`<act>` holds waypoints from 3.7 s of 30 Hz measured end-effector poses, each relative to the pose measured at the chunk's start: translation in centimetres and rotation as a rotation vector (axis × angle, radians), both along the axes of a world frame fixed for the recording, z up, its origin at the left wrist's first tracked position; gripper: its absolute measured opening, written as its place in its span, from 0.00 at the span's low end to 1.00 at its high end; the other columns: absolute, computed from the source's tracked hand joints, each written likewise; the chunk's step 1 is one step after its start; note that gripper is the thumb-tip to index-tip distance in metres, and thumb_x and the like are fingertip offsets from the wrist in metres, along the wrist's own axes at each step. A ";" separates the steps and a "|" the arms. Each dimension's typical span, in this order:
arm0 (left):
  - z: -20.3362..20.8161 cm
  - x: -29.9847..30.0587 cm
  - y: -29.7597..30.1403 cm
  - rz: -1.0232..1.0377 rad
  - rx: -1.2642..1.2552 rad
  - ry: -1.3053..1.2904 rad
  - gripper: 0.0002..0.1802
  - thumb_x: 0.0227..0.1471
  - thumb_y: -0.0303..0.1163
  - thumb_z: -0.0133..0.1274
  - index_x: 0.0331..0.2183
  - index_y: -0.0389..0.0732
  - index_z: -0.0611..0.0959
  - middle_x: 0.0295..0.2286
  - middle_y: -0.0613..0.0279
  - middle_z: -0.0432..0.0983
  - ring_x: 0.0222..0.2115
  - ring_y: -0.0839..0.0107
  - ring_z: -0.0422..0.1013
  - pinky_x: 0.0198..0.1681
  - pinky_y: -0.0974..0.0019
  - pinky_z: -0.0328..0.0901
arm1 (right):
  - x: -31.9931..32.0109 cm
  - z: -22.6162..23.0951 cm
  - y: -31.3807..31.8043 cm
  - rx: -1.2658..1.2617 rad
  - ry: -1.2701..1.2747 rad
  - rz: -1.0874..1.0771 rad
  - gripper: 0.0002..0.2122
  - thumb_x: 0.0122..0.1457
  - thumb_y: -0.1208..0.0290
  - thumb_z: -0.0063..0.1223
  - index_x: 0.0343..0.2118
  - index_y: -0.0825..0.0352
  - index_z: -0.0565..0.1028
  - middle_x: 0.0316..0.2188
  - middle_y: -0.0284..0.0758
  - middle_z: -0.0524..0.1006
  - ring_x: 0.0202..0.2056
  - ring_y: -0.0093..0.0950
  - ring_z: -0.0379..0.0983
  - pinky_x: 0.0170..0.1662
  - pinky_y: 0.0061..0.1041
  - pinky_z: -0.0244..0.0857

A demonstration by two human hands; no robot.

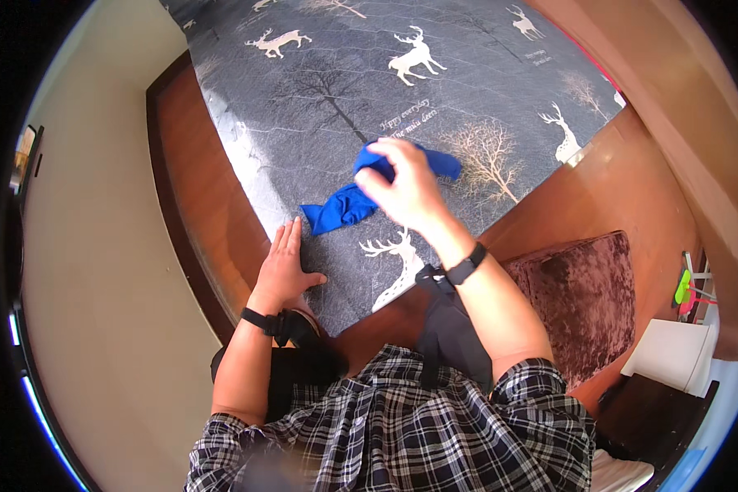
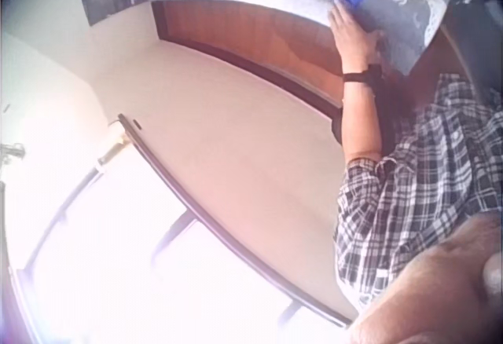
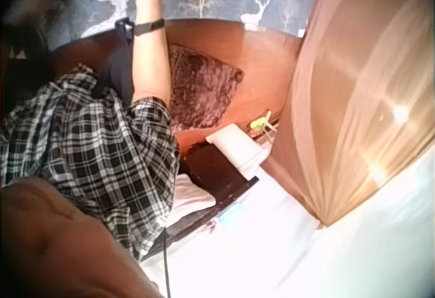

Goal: The person wipes the wall and window ledge with a cloth, rinses it in a basin of water, and then wipes down the mattress cover.

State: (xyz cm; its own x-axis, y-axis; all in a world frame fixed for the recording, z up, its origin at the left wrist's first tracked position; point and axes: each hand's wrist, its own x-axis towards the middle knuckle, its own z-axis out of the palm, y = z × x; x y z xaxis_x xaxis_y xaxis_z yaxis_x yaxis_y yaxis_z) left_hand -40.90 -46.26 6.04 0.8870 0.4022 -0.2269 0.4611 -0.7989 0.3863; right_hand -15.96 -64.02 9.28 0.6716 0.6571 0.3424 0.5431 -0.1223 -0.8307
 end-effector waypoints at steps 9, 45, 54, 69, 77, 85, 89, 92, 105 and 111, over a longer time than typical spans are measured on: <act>0.3 0.2 -0.1 -0.027 0.009 0.077 0.65 0.37 0.46 0.78 0.71 0.36 0.63 0.72 0.41 0.53 0.74 0.47 0.47 0.74 0.53 0.54 | -7.3 -6.5 2.6 -0.601 -0.426 0.107 0.26 0.62 0.51 0.64 0.61 0.54 0.78 0.69 0.39 0.69 0.71 0.47 0.58 0.72 0.56 0.49; 0.1 0.4 -0.3 -0.058 0.102 0.069 0.62 0.35 0.44 0.79 0.69 0.40 0.68 0.71 0.39 0.56 0.72 0.43 0.53 0.73 0.50 0.57 | 6.2 -7.4 -13.2 -0.691 -0.311 -0.613 0.18 0.64 0.61 0.63 0.54 0.59 0.82 0.56 0.41 0.77 0.57 0.44 0.72 0.62 0.41 0.68; 0.1 0.8 0.2 -0.034 0.105 0.043 0.44 0.54 0.49 0.67 0.66 0.40 0.74 0.69 0.40 0.60 0.71 0.44 0.56 0.71 0.50 0.59 | -9.9 -5.7 -8.1 -0.409 -0.288 0.072 0.13 0.56 0.72 0.66 0.45 0.61 0.84 0.44 0.39 0.78 0.47 0.43 0.74 0.53 0.42 0.71; -0.1 0.2 0.4 -0.015 0.083 0.042 0.43 0.56 0.51 0.65 0.67 0.41 0.75 0.70 0.41 0.59 0.71 0.45 0.55 0.72 0.50 0.57 | 2.7 -7.2 -13.3 -0.550 -0.489 -0.313 0.14 0.59 0.70 0.61 0.48 0.61 0.82 0.50 0.42 0.79 0.52 0.45 0.73 0.60 0.42 0.67; 0.9 0.7 -0.1 0.000 0.106 0.083 0.43 0.56 0.51 0.64 0.67 0.42 0.74 0.70 0.43 0.59 0.72 0.46 0.54 0.72 0.50 0.58 | 0.7 -7.3 -12.4 -0.484 -0.338 -0.424 0.13 0.56 0.74 0.62 0.45 0.63 0.83 0.43 0.45 0.79 0.48 0.47 0.75 0.56 0.43 0.69; 0.0 0.6 0.1 -0.012 0.106 0.075 0.43 0.56 0.50 0.66 0.67 0.44 0.74 0.70 0.45 0.60 0.71 0.46 0.55 0.72 0.51 0.58 | -7.2 -4.5 -6.4 -0.259 -0.040 0.336 0.14 0.59 0.75 0.63 0.48 0.61 0.83 0.43 0.39 0.80 0.46 0.40 0.79 0.50 0.37 0.74; 0.0 0.4 -0.1 -0.018 0.088 0.063 0.43 0.55 0.50 0.66 0.67 0.44 0.74 0.70 0.43 0.60 0.71 0.45 0.55 0.72 0.51 0.59 | -2.4 -5.4 -9.0 -0.392 -0.242 0.085 0.11 0.59 0.73 0.59 0.44 0.59 0.85 0.39 0.37 0.81 0.43 0.40 0.79 0.48 0.38 0.75; 0.3 -0.2 0.1 -0.027 0.107 0.043 0.43 0.55 0.51 0.66 0.67 0.43 0.74 0.69 0.42 0.60 0.71 0.44 0.55 0.72 0.51 0.59 | 2.8 -5.2 -12.0 -0.465 -0.236 -0.247 0.12 0.61 0.73 0.58 0.47 0.61 0.85 0.41 0.42 0.82 0.43 0.41 0.80 0.50 0.38 0.75; 0.8 0.5 -0.3 -0.042 0.132 0.041 0.46 0.54 0.51 0.67 0.67 0.40 0.73 0.69 0.37 0.59 0.71 0.41 0.55 0.70 0.48 0.61 | 2.6 -7.8 -13.7 -0.444 -0.249 -0.470 0.16 0.58 0.69 0.64 0.49 0.64 0.81 0.45 0.47 0.80 0.48 0.45 0.79 0.53 0.40 0.73; 0.9 0.7 -0.7 -0.037 0.103 0.046 0.47 0.52 0.53 0.67 0.67 0.39 0.73 0.69 0.35 0.59 0.70 0.38 0.55 0.70 0.48 0.61 | -4.9 -7.2 -6.2 -0.286 0.534 -0.074 0.16 0.61 0.78 0.66 0.52 0.65 0.82 0.40 0.33 0.83 0.34 0.21 0.77 0.39 0.26 0.75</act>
State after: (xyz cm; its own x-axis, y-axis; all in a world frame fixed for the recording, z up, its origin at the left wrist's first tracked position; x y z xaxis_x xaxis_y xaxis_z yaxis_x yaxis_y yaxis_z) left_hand -40.21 -46.91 6.92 0.8913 0.3924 -0.2273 0.4458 -0.8501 0.2803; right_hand -20.90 -70.26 2.08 0.7492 0.6183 -0.2374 0.0417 -0.4018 -0.9148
